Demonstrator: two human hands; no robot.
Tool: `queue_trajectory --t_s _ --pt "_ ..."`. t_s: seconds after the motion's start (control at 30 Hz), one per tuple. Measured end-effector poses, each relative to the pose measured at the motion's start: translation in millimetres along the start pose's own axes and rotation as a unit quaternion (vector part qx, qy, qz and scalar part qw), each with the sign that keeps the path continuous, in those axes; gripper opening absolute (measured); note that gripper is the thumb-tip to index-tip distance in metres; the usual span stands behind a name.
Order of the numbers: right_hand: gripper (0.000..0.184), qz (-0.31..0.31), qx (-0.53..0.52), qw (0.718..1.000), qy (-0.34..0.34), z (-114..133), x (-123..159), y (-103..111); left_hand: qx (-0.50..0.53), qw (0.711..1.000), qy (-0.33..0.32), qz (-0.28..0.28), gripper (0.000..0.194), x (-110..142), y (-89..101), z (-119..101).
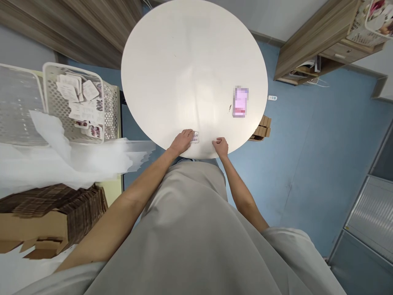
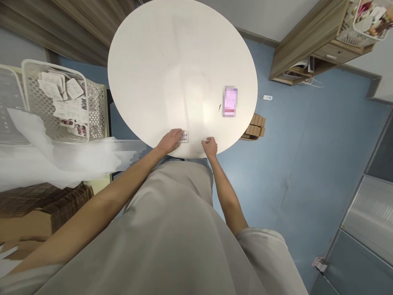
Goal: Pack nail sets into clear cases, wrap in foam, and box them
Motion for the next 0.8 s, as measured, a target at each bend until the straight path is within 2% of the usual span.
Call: queue_trajectory --t_s 0.1,0.2,0.3,0.4,0.47,0.53,0.6,0.7,0.8 --pt "0.015 0.028 0.005 0.999 0.026 9 7 0 0.017 1.0 0.004 0.001 0.078 2 0.3 0" --pt "0.011 0.057 0.026 0.994 0.093 23 20 -8 0.057 0.998 0.032 -0.019 0.073 6 2.6 -1" --pt "0.012 0.094 0.059 0.982 0.15 41 32 -25 0.109 0.984 0.119 -0.073 0.062 11 6.9 -1" --pt "0.012 0.139 0.103 0.965 0.197 57 36 -49 0.161 0.954 0.233 -0.098 0.045 20 11.6 0" --pt "0.013 0.162 0.133 0.953 0.22 65 35 -66 0.186 0.941 0.265 -0.098 0.041 25 14.9 0" --pt "0.014 0.176 0.161 0.942 0.235 71 32 -82 0.203 0.937 0.267 -0.095 0.044 28 17.5 1" --pt "0.018 0.186 0.183 0.934 0.245 75 29 -94 0.218 0.932 0.278 -0.086 0.038 29 17.9 2" --pt "0.021 0.204 0.201 0.925 0.251 76 25 -104 0.235 0.919 0.311 -0.067 0.024 24 15.0 6" --pt "0.018 0.229 0.199 0.919 0.25 73 23 -106 0.235 0.912 0.332 -0.058 0.019 20 11.5 10"
Point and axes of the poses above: each hand's wrist, its own x-axis away from the middle knuckle, its own y-axis out of the back of the hand, z = x × y, the point moved 2 cm from there along -x, towards the middle knuckle, and after that the axes turned 9 degrees about -x, right-handed, at the moved point
